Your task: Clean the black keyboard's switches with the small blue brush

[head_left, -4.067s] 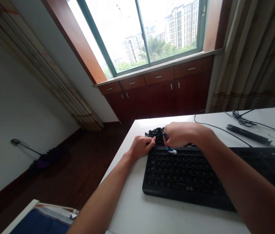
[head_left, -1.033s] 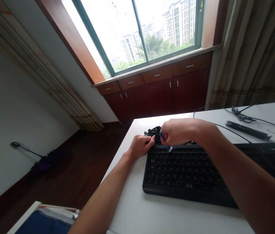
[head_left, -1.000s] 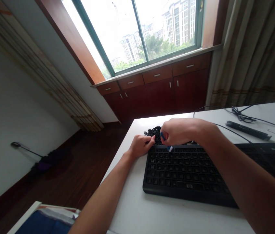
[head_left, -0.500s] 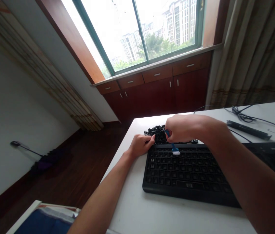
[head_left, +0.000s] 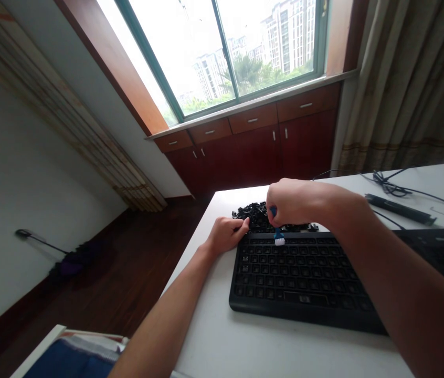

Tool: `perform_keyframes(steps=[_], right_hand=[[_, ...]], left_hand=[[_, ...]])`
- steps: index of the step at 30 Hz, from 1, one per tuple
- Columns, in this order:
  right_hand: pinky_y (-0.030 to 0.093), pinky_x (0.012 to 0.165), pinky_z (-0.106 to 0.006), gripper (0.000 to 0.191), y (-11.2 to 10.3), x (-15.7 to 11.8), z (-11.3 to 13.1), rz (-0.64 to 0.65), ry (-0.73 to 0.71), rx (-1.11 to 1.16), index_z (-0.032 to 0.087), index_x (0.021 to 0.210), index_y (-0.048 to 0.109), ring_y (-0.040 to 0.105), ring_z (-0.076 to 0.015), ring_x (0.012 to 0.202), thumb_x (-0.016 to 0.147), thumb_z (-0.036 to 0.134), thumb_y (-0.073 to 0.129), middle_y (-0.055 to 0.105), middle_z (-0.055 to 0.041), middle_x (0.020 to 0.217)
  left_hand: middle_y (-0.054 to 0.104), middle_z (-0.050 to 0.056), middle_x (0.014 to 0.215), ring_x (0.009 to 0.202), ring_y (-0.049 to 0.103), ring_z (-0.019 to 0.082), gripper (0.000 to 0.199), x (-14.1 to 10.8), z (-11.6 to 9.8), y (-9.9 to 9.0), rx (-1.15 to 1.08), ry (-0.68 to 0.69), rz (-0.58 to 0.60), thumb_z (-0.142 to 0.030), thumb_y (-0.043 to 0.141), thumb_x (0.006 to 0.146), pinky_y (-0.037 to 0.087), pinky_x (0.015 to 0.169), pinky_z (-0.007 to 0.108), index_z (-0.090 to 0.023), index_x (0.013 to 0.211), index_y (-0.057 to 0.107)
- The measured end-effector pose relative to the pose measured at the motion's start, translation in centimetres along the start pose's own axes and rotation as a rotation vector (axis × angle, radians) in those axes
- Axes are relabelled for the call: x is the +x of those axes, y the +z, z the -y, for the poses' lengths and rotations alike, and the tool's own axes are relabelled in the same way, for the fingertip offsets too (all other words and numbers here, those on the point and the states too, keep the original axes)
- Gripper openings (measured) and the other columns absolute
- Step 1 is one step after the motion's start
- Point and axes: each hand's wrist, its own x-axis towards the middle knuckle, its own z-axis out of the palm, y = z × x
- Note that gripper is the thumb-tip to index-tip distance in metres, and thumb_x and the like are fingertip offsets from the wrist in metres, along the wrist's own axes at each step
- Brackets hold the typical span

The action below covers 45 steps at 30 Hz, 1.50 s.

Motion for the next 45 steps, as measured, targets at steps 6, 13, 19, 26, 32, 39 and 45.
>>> perform_keyframes(steps=[6,13,19,26,32,39,45], right_hand=[[0.043,0.047,-0.028,0.027,-0.2,-0.1,-0.3,0.038,0.066,0.053,0.018,0.086,0.077,0.063,-0.0202,0.059,0.061,0.025,0.073,0.072,-0.0077,0.078],[0.048,0.055,-0.031,0.004,-0.2,0.0,-0.7,0.135,0.192,0.116,0.016,0.064,0.075,0.065,-0.0211,0.062,0.065,0.020,0.073,0.072,-0.0090,0.071],[0.048,0.055,-0.032,0.008,-0.2,-0.3,-0.7,0.162,0.173,0.118,0.018,0.061,0.074,0.066,-0.0221,0.063,0.068,0.022,0.073,0.073,-0.0092,0.071],[0.045,0.052,-0.032,0.008,-0.2,-0.5,0.0,0.136,0.080,0.073,0.020,0.068,0.075,0.064,-0.0219,0.062,0.067,0.024,0.069,0.072,-0.0061,0.072],[0.044,0.051,-0.031,0.010,-0.6,-0.8,-0.1,0.089,0.104,0.063,0.018,0.070,0.074,0.064,-0.0224,0.061,0.064,0.023,0.068,0.072,-0.0076,0.073],[0.044,0.050,-0.032,0.007,-0.5,-0.8,-0.4,0.124,0.118,0.096,0.019,0.063,0.072,0.064,-0.0218,0.059,0.065,0.022,0.067,0.072,-0.0063,0.070],[0.043,0.052,-0.030,0.010,0.0,-0.2,-0.6,0.142,0.096,0.116,0.020,0.067,0.074,0.064,-0.0211,0.063,0.069,0.028,0.068,0.072,-0.0051,0.072]], left_hand=[[0.026,-0.005,0.048,0.047,0.023,0.006,0.053,0.0,0.0,0.1,-0.008,0.002,-0.007,-0.038,0.045,0.095,0.021,0.050,0.023,-0.015,0.049,0.035],[0.025,-0.006,0.048,0.046,0.024,0.006,0.053,0.0,-0.1,-0.1,-0.017,0.010,-0.003,-0.037,0.045,0.095,0.022,0.050,0.023,-0.015,0.049,0.035],[0.026,-0.006,0.048,0.046,0.025,0.006,0.053,0.0,-0.1,-0.1,-0.018,0.014,-0.006,-0.038,0.044,0.096,0.023,0.050,0.023,-0.015,0.048,0.035],[0.030,-0.005,0.046,0.045,0.025,0.006,0.054,0.0,-0.2,-0.1,-0.015,0.022,-0.019,-0.039,0.044,0.096,0.022,0.049,0.023,-0.015,0.047,0.038],[0.029,-0.006,0.046,0.046,0.024,0.006,0.054,0.0,-0.1,-0.1,-0.012,0.019,-0.016,-0.038,0.044,0.096,0.022,0.050,0.023,-0.015,0.048,0.037],[0.027,-0.006,0.047,0.046,0.024,0.006,0.054,0.0,-0.2,-0.1,-0.010,0.011,-0.009,-0.038,0.044,0.096,0.022,0.050,0.023,-0.015,0.048,0.036],[0.028,-0.005,0.046,0.046,0.024,0.006,0.054,0.0,-0.2,0.0,-0.012,0.015,-0.014,-0.038,0.045,0.095,0.022,0.049,0.023,-0.015,0.048,0.037]])
